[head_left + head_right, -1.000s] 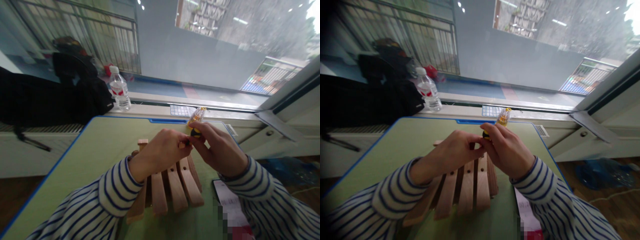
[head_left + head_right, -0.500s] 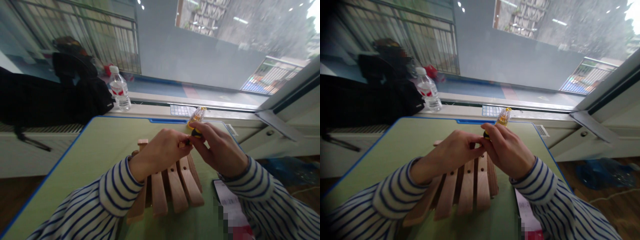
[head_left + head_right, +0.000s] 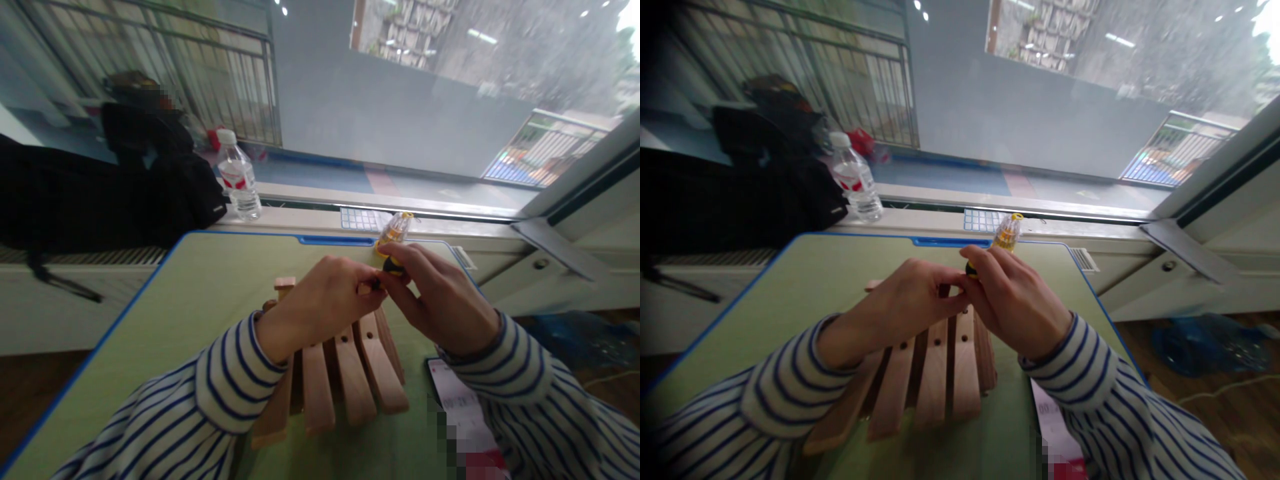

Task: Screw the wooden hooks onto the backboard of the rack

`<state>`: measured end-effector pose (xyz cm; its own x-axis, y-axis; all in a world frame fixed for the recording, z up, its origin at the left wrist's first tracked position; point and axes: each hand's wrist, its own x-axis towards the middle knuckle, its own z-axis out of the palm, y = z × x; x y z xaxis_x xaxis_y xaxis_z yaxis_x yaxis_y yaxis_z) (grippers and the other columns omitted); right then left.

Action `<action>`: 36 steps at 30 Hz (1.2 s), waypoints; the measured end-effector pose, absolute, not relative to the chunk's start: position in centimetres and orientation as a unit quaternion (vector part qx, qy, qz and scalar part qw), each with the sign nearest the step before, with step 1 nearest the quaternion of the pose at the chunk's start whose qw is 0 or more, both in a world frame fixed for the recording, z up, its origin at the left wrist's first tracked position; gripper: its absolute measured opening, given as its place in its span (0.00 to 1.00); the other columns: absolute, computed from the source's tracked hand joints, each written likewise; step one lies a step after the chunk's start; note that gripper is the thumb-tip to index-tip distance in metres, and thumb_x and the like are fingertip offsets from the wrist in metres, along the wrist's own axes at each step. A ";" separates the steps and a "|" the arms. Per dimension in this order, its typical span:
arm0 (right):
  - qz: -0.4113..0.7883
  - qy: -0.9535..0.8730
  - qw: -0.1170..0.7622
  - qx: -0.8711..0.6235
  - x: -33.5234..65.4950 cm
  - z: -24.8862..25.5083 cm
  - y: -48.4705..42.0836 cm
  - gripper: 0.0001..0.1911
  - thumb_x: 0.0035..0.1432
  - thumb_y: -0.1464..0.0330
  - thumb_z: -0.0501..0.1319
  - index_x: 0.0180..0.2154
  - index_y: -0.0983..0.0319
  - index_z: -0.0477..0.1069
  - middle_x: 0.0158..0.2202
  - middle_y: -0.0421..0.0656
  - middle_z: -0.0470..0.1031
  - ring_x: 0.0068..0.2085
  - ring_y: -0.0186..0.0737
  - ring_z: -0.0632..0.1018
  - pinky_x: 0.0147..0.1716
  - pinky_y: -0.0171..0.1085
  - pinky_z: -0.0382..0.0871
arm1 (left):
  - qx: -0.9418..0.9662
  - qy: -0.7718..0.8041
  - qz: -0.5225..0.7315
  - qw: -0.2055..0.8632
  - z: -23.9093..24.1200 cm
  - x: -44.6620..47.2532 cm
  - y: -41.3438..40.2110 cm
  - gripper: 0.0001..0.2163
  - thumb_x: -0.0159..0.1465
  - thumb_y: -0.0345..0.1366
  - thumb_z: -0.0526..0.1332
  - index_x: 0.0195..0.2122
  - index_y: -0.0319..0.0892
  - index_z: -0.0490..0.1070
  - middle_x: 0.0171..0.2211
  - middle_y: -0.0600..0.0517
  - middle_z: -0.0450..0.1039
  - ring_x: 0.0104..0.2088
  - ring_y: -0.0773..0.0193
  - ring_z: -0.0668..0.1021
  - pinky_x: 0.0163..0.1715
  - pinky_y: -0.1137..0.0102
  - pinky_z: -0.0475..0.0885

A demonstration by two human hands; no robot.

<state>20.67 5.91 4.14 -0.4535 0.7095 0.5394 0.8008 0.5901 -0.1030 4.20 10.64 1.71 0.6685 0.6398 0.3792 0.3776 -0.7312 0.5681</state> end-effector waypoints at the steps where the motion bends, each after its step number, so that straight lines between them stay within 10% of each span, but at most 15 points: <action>1: -0.083 -0.849 0.274 -0.444 20.7 4.1 5.9 0.15 0.60 0.69 0.53 0.47 0.70 0.64 0.37 0.47 0.71 0.35 0.33 0.72 0.35 0.33 0.67 | 0.882 0.288 0.296 0.229 1.7 4.2 10.7 0.07 0.59 0.35 0.57 0.28 0.43 0.74 0.18 0.60 0.67 0.19 0.75 0.67 0.21 0.77 0.56; 36: -0.070 -0.831 0.308 -0.457 20.7 3.9 5.7 0.18 0.58 0.69 0.56 0.49 0.69 0.63 0.37 0.46 0.72 0.34 0.33 0.72 0.36 0.35 0.70 | 0.865 0.285 0.325 0.256 2.1 4.1 10.6 0.07 0.58 0.37 0.59 0.33 0.45 0.76 0.20 0.58 0.70 0.20 0.74 0.69 0.21 0.78 0.59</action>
<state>20.67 5.71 3.85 -0.3925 0.7169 0.5762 0.8033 0.5723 -0.1648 4.09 10.58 2.09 0.6260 0.6591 0.4168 0.3257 -0.7066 0.6282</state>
